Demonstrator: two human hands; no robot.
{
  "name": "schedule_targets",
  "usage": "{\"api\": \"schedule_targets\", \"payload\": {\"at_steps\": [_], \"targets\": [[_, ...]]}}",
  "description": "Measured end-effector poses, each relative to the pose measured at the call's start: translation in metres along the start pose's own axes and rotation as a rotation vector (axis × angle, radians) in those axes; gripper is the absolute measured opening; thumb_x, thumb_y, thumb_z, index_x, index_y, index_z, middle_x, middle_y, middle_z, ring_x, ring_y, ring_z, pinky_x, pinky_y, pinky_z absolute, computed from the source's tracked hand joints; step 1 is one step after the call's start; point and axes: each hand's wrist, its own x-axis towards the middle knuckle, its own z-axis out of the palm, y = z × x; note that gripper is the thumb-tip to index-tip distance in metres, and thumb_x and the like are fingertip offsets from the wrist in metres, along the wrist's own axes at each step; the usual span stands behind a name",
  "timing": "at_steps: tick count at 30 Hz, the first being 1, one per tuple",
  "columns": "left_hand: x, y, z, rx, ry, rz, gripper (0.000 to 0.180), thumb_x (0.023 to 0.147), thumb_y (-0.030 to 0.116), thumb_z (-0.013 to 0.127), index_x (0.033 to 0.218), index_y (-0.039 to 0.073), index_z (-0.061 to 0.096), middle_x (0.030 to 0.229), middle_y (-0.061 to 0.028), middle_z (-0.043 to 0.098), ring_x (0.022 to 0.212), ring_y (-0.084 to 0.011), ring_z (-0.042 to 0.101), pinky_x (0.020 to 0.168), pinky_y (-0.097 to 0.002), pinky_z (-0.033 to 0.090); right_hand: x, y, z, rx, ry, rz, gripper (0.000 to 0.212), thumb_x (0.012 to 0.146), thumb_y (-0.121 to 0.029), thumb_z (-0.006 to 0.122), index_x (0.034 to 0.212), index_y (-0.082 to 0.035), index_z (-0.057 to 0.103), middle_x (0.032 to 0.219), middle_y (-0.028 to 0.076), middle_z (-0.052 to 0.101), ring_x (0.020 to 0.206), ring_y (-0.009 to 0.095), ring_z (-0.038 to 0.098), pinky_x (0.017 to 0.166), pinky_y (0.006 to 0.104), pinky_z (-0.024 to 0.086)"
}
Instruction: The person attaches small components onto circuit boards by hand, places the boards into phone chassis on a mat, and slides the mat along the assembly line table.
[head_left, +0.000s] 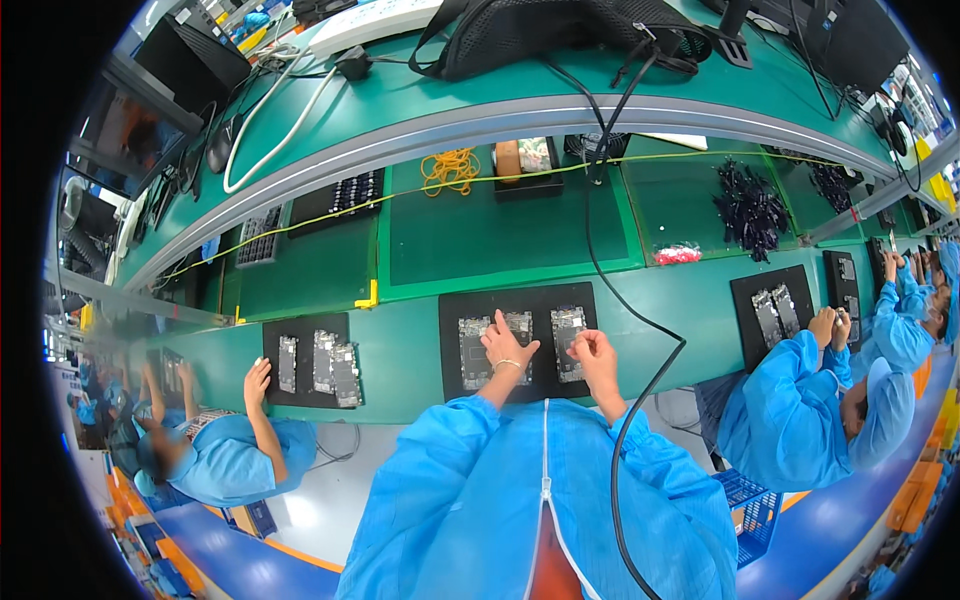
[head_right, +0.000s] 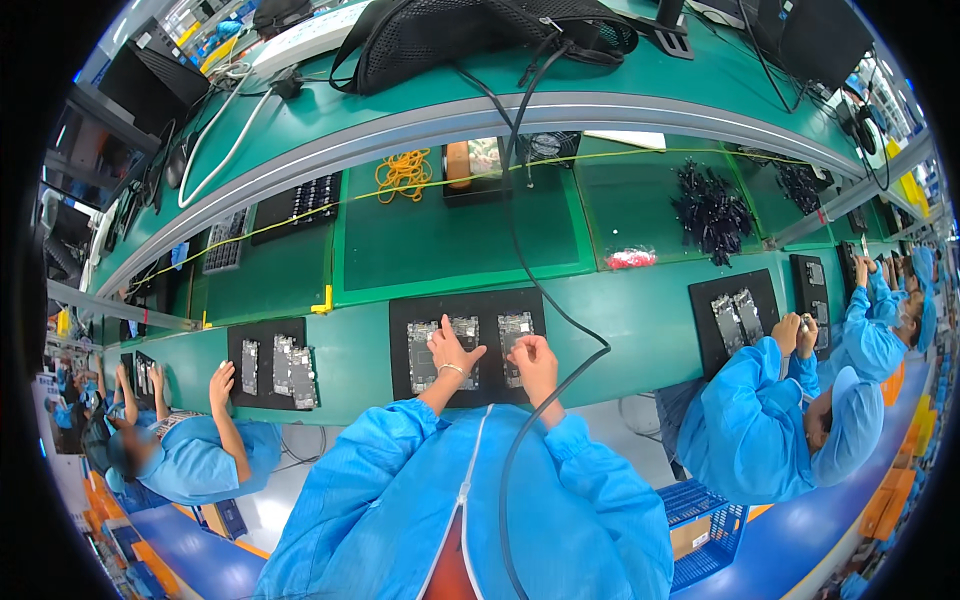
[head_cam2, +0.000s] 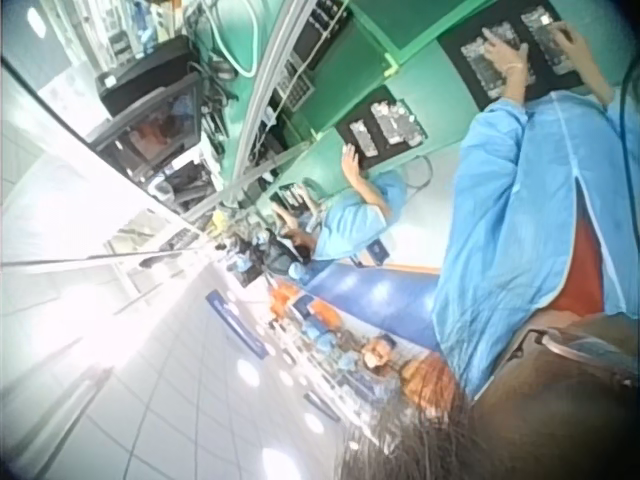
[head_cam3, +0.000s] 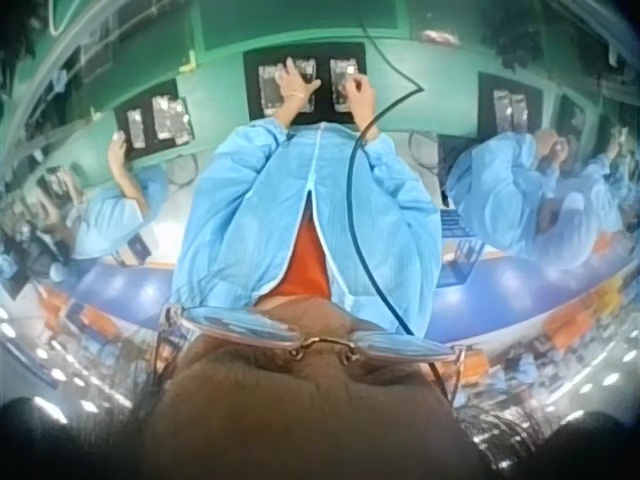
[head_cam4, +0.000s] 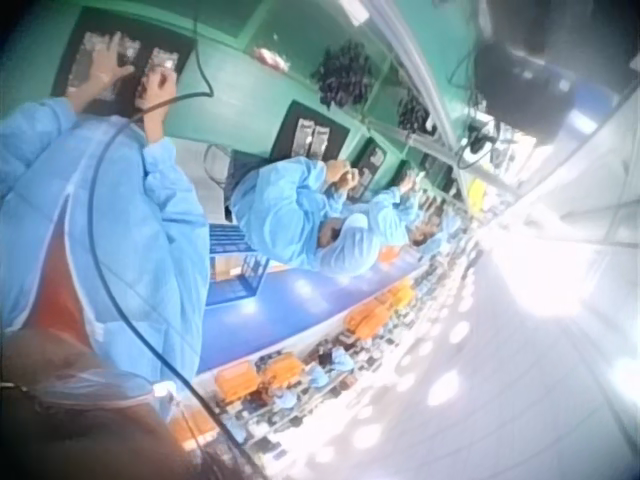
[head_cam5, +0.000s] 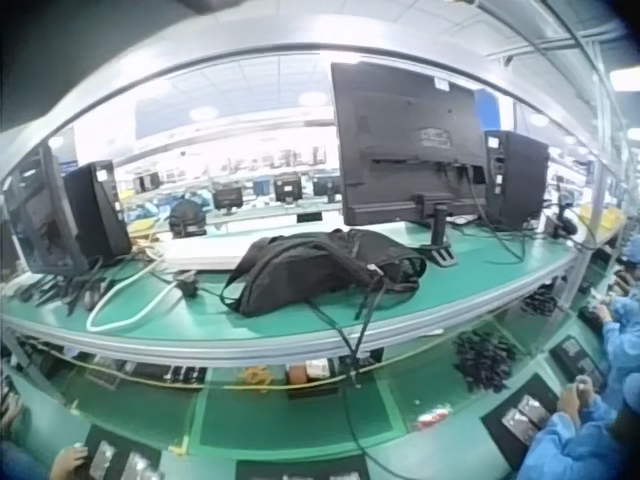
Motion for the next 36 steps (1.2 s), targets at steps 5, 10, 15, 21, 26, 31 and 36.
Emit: {"api": "schedule_targets", "payload": {"at_steps": [5,10,15,21,26,31,36], "targets": [[-0.002,-0.025,-0.002,0.013,0.229,0.081,0.092,0.062,0.031,0.075,0.134,0.007,0.022,0.126,-0.0189,0.032,0.112,-0.0382,0.033,0.094,-0.0444,0.033,-0.008,0.002,-0.003,0.022,-0.027,0.036,0.011,0.084,-0.008,0.053,0.09,0.002,0.052,0.08,0.007,0.059,0.07,0.013,0.06,0.065,0.0237,0.05],[0.008,-0.057,-0.022,0.083,0.243,-0.164,0.087,0.063,0.03,0.074,0.132,0.008,0.026,0.124,-0.0179,0.034,0.112,-0.0369,0.034,0.093,-0.0442,0.034,-0.013,0.002,0.01,-0.01,-0.101,0.053,0.012,0.085,-0.008,0.054,0.09,0.002,0.052,0.079,0.006,0.059,0.07,0.012,0.06,0.065,0.0231,0.05],[0.012,-0.053,-0.032,0.055,0.138,-0.106,0.087,0.065,0.027,0.072,0.134,0.009,0.022,0.125,-0.0195,0.032,0.111,-0.0372,0.035,0.09,-0.0437,0.039,-0.019,0.006,0.033,-0.068,-0.178,0.02,0.012,0.085,-0.01,0.054,0.089,0.002,0.053,0.079,0.007,0.059,0.07,0.012,0.06,0.065,0.0234,0.05],[0.013,-0.049,-0.043,0.074,0.066,-0.131,0.088,0.064,0.024,0.073,0.134,0.009,0.022,0.125,-0.019,0.032,0.11,-0.037,0.036,0.09,-0.0429,0.039,-0.024,0.015,0.054,-0.132,-0.214,-0.027,0.014,0.085,-0.013,0.055,0.089,0.0,0.054,0.078,0.006,0.06,0.069,0.012,0.061,0.062,0.0239,0.048],[0.003,-0.08,-0.06,-0.401,0.096,0.204,0.092,0.058,0.027,0.077,0.133,0.009,0.026,0.122,-0.0179,0.034,0.104,-0.0313,0.043,0.087,-0.041,0.041,-0.025,0.015,0.067,-0.142,-0.202,-0.08,0.016,0.084,-0.014,0.054,0.09,0.001,0.054,0.078,0.007,0.061,0.071,0.013,0.062,0.064,0.025,0.048],[-0.043,-0.057,-0.105,-0.777,-0.092,0.288,0.091,0.062,0.021,0.077,0.135,0.01,0.024,0.121,-0.0105,0.033,0.103,-0.0205,0.042,0.08,-0.0351,0.045,-0.037,-0.025,0.093,-0.223,-0.198,-0.202,0.016,0.083,-0.014,0.055,0.09,0.001,0.055,0.079,0.009,0.063,0.075,0.014,0.062,0.067,0.026,0.048],[-0.053,-0.044,-0.113,-0.777,0.015,0.419,0.09,0.059,0.019,0.077,0.133,0.008,0.027,0.12,-0.011,0.034,0.1,-0.0203,0.044,0.077,-0.0322,0.048,-0.045,-0.038,0.103,-0.243,-0.204,-0.225,0.015,0.083,-0.013,0.055,0.09,0.0,0.055,0.078,0.008,0.063,0.074,0.014,0.062,0.066,0.0261,0.048]]}}
